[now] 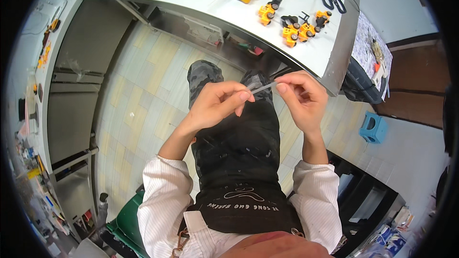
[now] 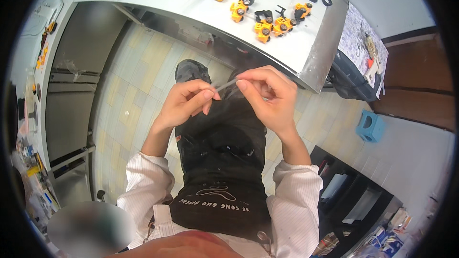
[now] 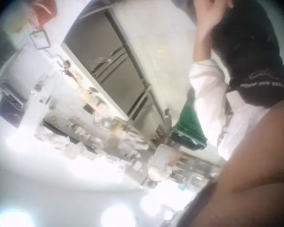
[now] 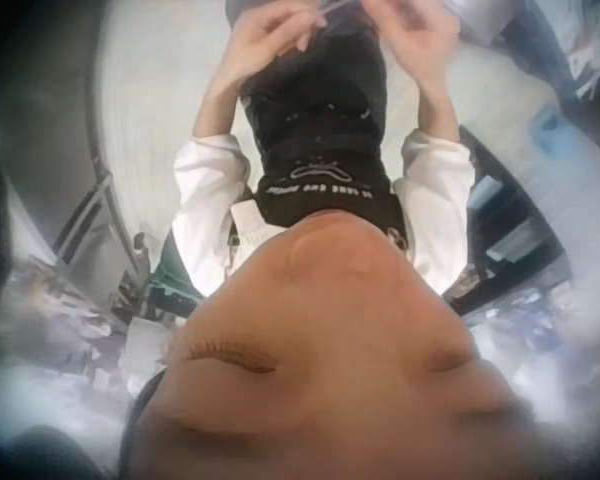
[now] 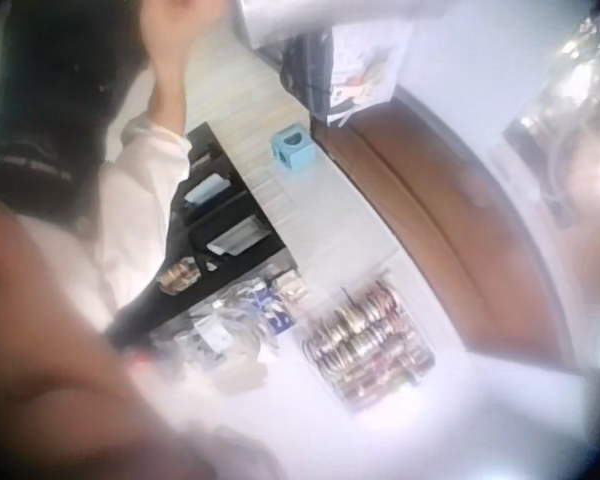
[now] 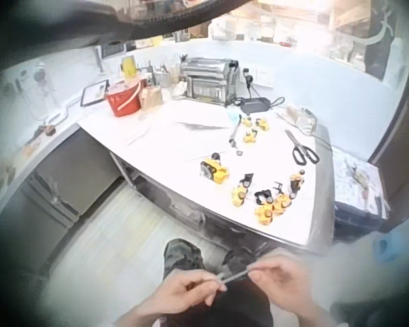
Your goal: The person assembles small yellow toy vehicles at a workbench. They insert clear plastic tubes into the toys, use a hot glue gun to apply adhesive, and trim the tubes with scissors. The person handles multiple toy units one at a time and places finished pieces on the table.
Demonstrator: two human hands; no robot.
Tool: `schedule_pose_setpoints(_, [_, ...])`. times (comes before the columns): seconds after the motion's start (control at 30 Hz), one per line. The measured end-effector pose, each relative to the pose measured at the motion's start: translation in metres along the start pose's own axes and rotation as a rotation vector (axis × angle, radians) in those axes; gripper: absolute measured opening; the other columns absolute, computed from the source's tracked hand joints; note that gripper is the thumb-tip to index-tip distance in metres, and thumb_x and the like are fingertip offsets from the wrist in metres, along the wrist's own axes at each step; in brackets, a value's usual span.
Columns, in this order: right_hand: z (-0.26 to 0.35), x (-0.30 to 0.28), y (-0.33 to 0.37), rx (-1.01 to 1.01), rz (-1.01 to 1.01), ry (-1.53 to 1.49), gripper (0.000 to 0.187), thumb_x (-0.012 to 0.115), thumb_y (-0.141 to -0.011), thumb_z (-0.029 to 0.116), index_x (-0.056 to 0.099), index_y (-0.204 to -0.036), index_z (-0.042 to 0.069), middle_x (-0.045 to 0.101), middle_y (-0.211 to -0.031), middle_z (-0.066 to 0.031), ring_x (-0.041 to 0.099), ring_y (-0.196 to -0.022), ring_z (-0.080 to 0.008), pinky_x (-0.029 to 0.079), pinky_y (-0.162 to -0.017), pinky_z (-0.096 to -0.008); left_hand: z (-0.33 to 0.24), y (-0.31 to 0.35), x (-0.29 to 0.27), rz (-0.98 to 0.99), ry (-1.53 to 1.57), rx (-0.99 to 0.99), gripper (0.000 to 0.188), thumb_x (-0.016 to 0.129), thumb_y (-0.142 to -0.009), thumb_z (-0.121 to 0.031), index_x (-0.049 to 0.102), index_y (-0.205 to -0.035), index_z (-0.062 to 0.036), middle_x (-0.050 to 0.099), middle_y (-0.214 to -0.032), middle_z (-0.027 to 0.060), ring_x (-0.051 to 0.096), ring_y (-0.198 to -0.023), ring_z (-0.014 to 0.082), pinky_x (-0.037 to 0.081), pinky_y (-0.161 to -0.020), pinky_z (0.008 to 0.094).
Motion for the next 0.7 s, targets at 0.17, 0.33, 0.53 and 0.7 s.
schedule_pose_setpoints(0.17, [0.013, -0.002, -0.003, -0.047, 0.162, 0.271, 0.011, 0.077, -0.081, 0.001, 0.073, -0.091, 0.003, 0.068, -0.079, -0.004, 0.055, -0.057, -0.0073, 0.035, -0.048, -0.0219, 0.01, 0.005, -0.003, 0.039, -0.086, -0.113, 0.021, 0.058, -0.102, -0.021, 0.071, -0.101, -0.0047, 0.06, -0.067, -0.0031, 0.047, -0.054, 0.0022, 0.035, -0.049, 0.0195])
schedule_pose_setpoints(0.33, [0.006, 0.009, 0.01, -0.197, 0.219, 0.395, 0.007, 0.074, -0.082, 0.004, 0.069, -0.087, 0.004, 0.067, -0.077, -0.0083, 0.062, -0.063, -0.0231, 0.048, -0.056, -0.0327, 0.013, -0.003, 0.006, 0.038, -0.258, 0.164, 0.015, 0.062, -0.098, -0.013, 0.071, -0.102, -0.002, 0.063, -0.069, 0.0023, 0.056, -0.057, 0.0096, 0.042, -0.053, 0.0258])
schedule_pose_setpoints(0.53, [-0.002, 0.004, 0.019, -0.003, 0.366, 0.283, 0.002, 0.069, -0.087, 0.004, 0.068, -0.088, 0.003, 0.065, -0.075, -0.0079, 0.063, -0.066, -0.0212, 0.049, -0.059, -0.0315, 0.012, -0.002, 0.006, 0.031, -0.451, 0.397, 0.011, 0.067, -0.092, -0.009, 0.071, -0.097, -0.0006, 0.062, -0.071, 0.0092, 0.06, -0.06, 0.0206, 0.045, -0.056, 0.0315])
schedule_pose_setpoints(0.7, [-0.029, 0.005, 0.037, 0.435, 0.4, -0.084, 0.01, 0.063, -0.096, 0.009, 0.067, -0.094, 0.001, 0.065, -0.078, -0.0013, 0.059, -0.069, -0.0069, 0.045, -0.059, -0.0221, 0.01, -0.001, 0.008, -0.009, -0.523, 0.463, 0.009, 0.071, -0.087, -0.006, 0.071, -0.095, -0.0017, 0.06, -0.069, 0.0085, 0.059, -0.061, 0.023, 0.045, -0.056, 0.0328])
Point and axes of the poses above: each hand's wrist, its own y-axis away from the middle knuckle, its own x-axis out of the palm, z = x × y, the point moved 4 cm from there along -y, towards the middle knuckle
